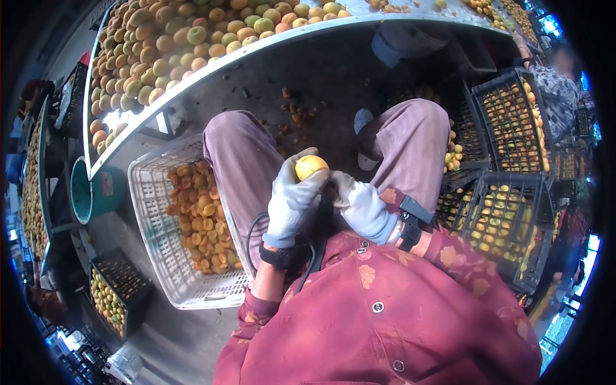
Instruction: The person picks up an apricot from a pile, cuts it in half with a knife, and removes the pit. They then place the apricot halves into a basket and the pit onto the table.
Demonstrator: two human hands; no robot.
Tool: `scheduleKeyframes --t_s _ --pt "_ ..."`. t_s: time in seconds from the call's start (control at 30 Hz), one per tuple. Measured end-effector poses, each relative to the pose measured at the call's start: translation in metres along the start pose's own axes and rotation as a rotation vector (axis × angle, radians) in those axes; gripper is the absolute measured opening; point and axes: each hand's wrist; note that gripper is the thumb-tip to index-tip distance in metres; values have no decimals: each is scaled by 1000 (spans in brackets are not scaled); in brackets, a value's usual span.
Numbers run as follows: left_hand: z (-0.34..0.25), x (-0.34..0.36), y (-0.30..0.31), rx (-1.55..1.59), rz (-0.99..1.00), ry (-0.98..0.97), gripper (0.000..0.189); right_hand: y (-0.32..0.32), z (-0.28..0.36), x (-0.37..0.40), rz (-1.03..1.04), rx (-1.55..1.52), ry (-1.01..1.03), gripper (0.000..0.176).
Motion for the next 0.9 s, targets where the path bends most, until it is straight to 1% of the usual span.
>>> scheduleKeyframes --t_s 0.07,0.1,0.13,0.2,0.23,0.3,0.43,0.5,0.53,0.6,0.63,0.7,0.73,0.8,0.83,0.9 --pt "2 1 -4 -140 -178 -120 49 -2 1 -1 29 -23 -13 16" --pt "1 1 -4 -129 -203 -120 48 -1 1 -2 54 -45 -20 15" --pt "-1 1 -5 -129 -203 -120 48 0 2 -3 54 -44 -20 15" --pt "-7 5 -7 -289 -253 -172 49 6 6 -4 86 -28 -42 15" --pt "-7 3 -9 -288 -249 -174 49 8 6 -4 84 -25 -45 15" --pt "-5 3 -11 -337 -323 -184 50 9 7 -5 115 -46 -84 16" --pt "0 2 -5 -305 -294 -254 51 14 16 -8 143 -59 -141 19" --pt "-4 3 -3 -141 -237 -106 51 30 28 -11 302 -189 -258 26" --pt "-3 4 -4 -145 -234 -105 51 36 31 -14 299 -192 -259 26" --pt "-1 4 -5 -30 -219 -157 51 47 31 -22 523 -508 -453 32" --pt "1 4 -5 -32 -216 -155 51 46 29 -22 522 -510 -455 32" --pt "2 4 -3 -28 -229 -183 49 41 21 -23 600 -707 -493 33" --pt "3 3 -3 -30 -229 -185 49 39 20 -22 598 -707 -490 33" --pt "5 2 -4 -65 -226 -231 46 36 19 -18 333 -134 -150 26" --pt "7 1 -5 -66 -224 -230 46 34 15 -15 332 -135 -151 26" --pt "7 -1 -7 -149 -171 -121 43 29 9 -9 145 204 104 22"
Point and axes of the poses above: each hand's wrist, its own x-axis away from the middle knuckle, its own y-axis out of the back of the hand, z = x × y, and after that the axes turned 9 degrees about z, right-handed
